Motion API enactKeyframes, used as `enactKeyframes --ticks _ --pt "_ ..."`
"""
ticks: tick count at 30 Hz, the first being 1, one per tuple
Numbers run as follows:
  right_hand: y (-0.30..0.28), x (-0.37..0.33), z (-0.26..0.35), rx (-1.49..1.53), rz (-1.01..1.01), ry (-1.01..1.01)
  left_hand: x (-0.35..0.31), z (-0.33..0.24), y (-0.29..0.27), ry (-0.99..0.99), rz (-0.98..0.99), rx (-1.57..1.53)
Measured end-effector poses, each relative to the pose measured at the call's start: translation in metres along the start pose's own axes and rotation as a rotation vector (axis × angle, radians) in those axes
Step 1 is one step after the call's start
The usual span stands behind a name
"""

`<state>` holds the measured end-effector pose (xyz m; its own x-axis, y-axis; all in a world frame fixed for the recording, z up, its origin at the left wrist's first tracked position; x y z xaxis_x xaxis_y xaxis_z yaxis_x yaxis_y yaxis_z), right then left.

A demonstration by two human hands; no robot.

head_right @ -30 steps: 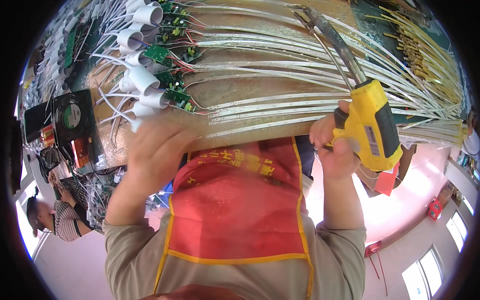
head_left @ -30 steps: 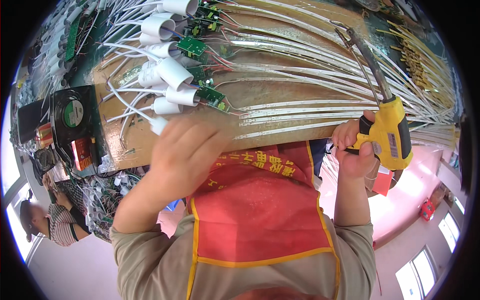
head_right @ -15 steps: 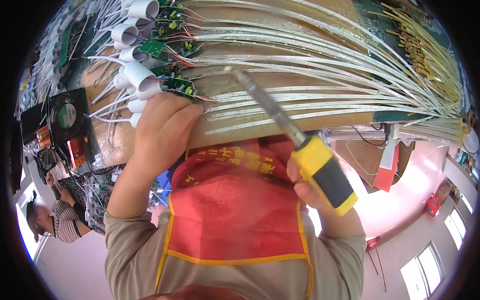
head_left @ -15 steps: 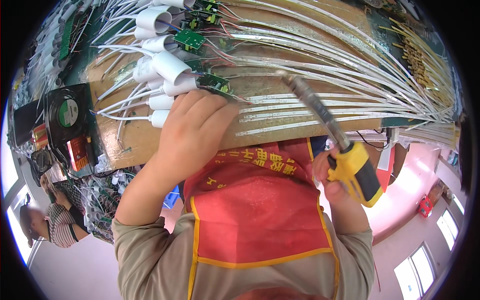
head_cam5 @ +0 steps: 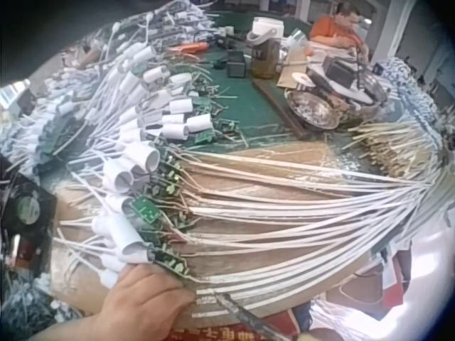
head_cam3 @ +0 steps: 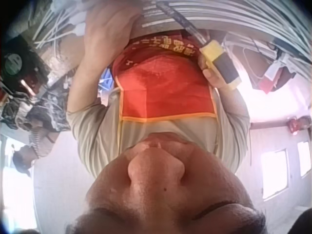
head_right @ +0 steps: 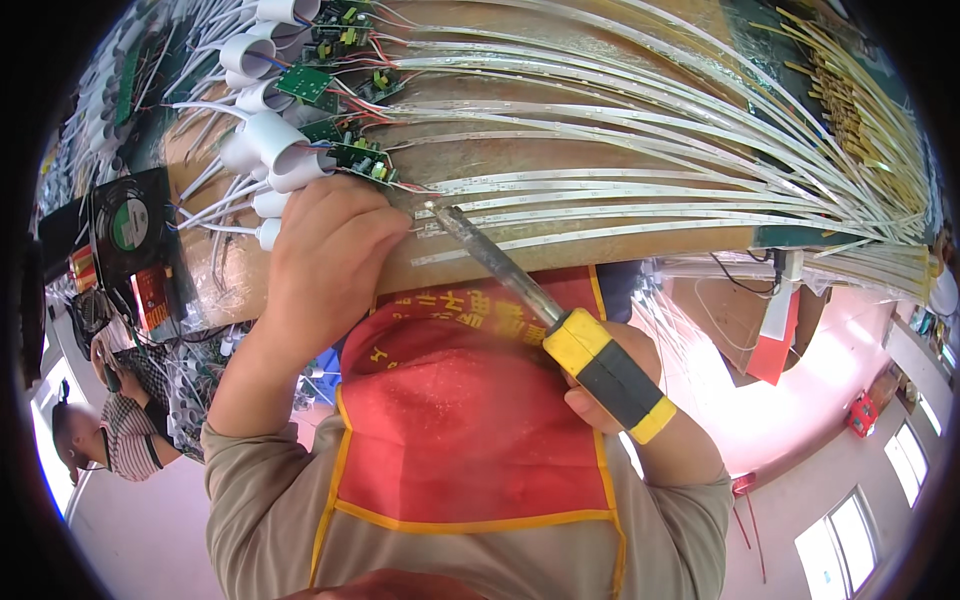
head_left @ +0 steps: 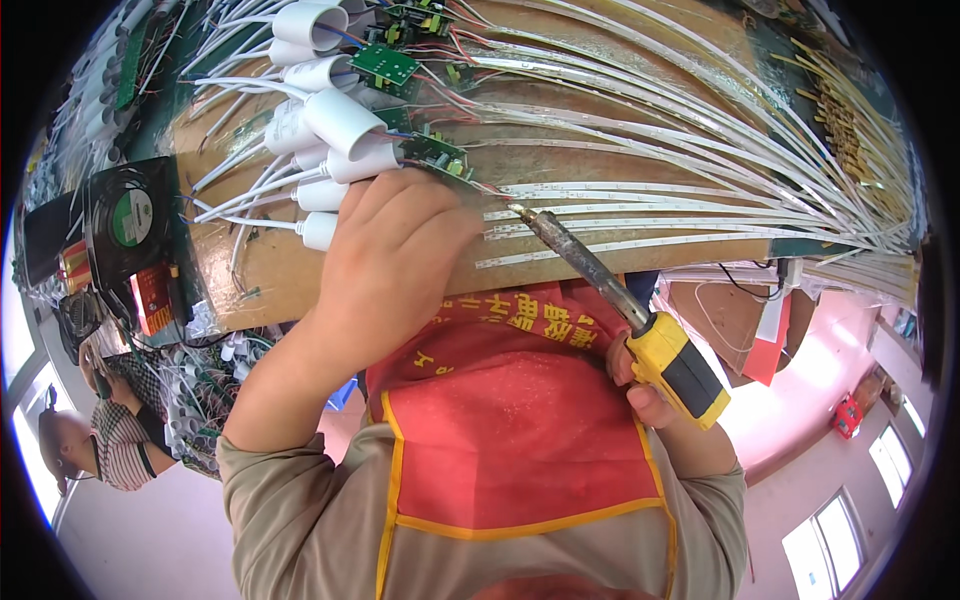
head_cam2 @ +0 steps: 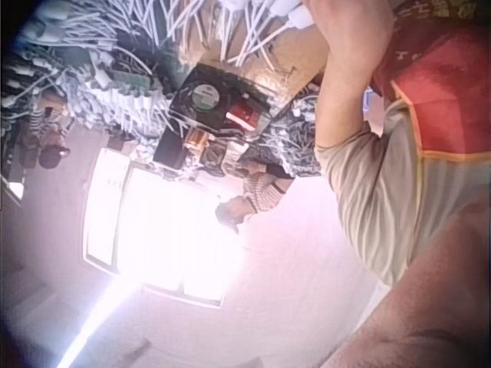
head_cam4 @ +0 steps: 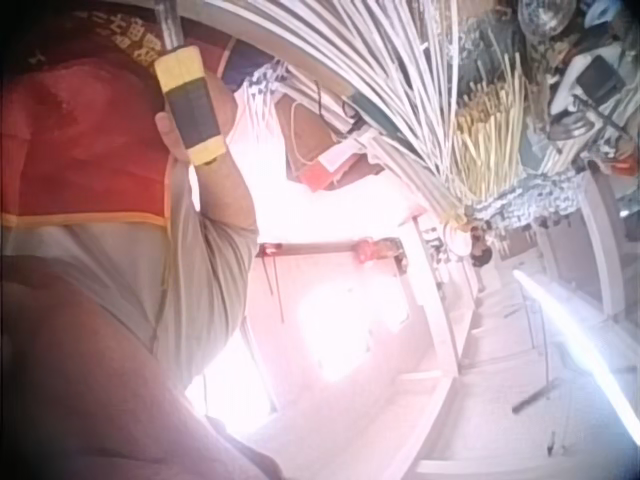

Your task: Soldering or gluing electrical components onto LED strips at an assembly station.

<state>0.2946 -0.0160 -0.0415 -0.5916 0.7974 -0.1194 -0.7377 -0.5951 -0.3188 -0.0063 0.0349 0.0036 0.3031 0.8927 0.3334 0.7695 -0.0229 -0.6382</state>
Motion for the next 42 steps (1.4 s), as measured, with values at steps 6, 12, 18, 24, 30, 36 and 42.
enactKeyframes --ticks 6,12,18,24,30,36,42 --pt "0.0 0.001 0.004 -0.116 0.011 0.016 0.002 -0.001 -0.002 -0.055 0.039 0.007" --pt "-0.004 0.002 0.002 0.036 0.039 0.079 0.003 -0.002 -0.003 -0.04 0.072 0.046" --pt "-0.011 0.008 0.011 0.278 -0.015 0.178 -0.004 0.002 0.0 -0.008 0.045 0.023" --pt "-0.013 -0.001 0.004 0.076 0.05 0.081 -0.005 0.001 -0.001 0.038 0.026 0.062" --pt "-0.014 0.006 0.009 0.008 0.026 0.055 -0.005 -0.001 0.002 -0.025 0.061 0.151" --pt "-0.013 0.004 0.008 0.019 0.021 0.036 -0.003 -0.002 0.002 -0.042 0.123 0.191" --pt "-0.014 0.005 0.008 -0.005 0.03 0.038 -0.003 -0.004 -0.001 -0.032 0.073 0.056"
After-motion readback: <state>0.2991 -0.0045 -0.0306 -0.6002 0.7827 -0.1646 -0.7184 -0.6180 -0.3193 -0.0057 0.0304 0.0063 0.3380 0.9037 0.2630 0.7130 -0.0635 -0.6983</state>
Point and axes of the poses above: each hand's wrist, its own x-axis towards the middle knuckle, its own y-axis out of the palm, z = x × y, the point moved 5 cm from there along x, towards the middle knuckle, and after that the axes turned 14 degrees about -x, right-handed, at the moved point
